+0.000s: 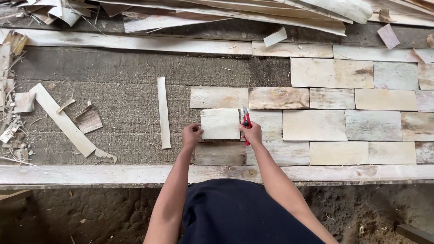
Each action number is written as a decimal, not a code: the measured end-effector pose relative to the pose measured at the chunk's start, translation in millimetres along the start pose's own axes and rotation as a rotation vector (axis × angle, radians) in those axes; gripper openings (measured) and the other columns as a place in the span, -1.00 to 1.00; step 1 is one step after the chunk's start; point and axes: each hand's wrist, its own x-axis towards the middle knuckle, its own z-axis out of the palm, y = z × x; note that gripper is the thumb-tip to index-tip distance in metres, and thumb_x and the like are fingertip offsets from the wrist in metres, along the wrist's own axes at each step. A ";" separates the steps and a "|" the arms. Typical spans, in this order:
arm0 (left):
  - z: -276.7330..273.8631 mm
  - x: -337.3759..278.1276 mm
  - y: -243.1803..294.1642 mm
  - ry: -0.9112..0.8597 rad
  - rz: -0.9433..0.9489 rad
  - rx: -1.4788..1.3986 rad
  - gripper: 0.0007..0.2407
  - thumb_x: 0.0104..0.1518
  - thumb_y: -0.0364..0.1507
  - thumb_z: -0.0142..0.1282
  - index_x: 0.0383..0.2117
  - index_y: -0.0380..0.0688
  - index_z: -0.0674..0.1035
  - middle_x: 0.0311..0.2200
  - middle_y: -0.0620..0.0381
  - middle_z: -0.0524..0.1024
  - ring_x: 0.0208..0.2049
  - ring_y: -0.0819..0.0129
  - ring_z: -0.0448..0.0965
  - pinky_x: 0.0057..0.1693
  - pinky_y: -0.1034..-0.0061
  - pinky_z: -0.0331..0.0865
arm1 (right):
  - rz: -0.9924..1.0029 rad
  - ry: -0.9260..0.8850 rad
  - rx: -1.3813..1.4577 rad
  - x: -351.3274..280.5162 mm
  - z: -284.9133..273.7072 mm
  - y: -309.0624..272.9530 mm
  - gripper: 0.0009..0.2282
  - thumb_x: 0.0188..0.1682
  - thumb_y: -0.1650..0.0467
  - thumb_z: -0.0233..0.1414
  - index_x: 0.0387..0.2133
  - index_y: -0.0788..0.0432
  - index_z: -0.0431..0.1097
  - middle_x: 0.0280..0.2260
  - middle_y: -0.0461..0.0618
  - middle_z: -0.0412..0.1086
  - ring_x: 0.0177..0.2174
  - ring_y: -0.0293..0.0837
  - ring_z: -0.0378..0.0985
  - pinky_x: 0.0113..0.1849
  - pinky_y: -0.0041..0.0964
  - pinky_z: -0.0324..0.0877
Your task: Cutting and fitting wood veneer pieces onto a surface to create a decorative pattern.
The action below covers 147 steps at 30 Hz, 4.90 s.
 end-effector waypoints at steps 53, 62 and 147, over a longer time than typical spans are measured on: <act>8.6 -7.9 -0.6 0.034 0.050 -0.083 -0.67 -0.03 -0.63 0.34 -0.13 0.05 0.69 -0.35 0.12 0.61 -0.29 0.27 0.71 -0.11 0.43 0.60 | 0.017 0.003 0.126 -22.6 -13.1 -16.0 -0.75 -0.17 0.48 0.23 -0.21 0.31 0.53 -0.34 0.23 0.56 -0.44 -0.04 0.69 -0.49 -0.39 0.67; 11.2 -4.4 -4.8 0.034 0.056 -0.059 -0.68 -0.03 -0.61 0.35 -0.12 0.01 0.69 -0.33 0.12 0.61 -0.29 0.28 0.71 -0.10 0.43 0.61 | 0.015 0.000 0.128 -20.3 -12.3 -13.2 -0.75 -0.16 0.47 0.23 -0.21 0.32 0.52 -0.35 0.25 0.55 -0.44 -0.03 0.69 -0.48 -0.38 0.67; -124.4 -63.1 -83.9 0.217 -0.071 -0.835 -0.72 0.37 -0.50 -0.03 0.18 -0.22 0.37 -0.08 -0.13 0.55 -0.09 0.07 0.58 -0.01 0.05 0.53 | -0.039 -0.458 0.387 -144.4 186.2 -30.2 -0.64 -0.18 0.42 0.39 -0.32 0.28 0.30 -0.49 0.09 0.45 -0.51 0.03 0.68 -0.56 -0.31 0.64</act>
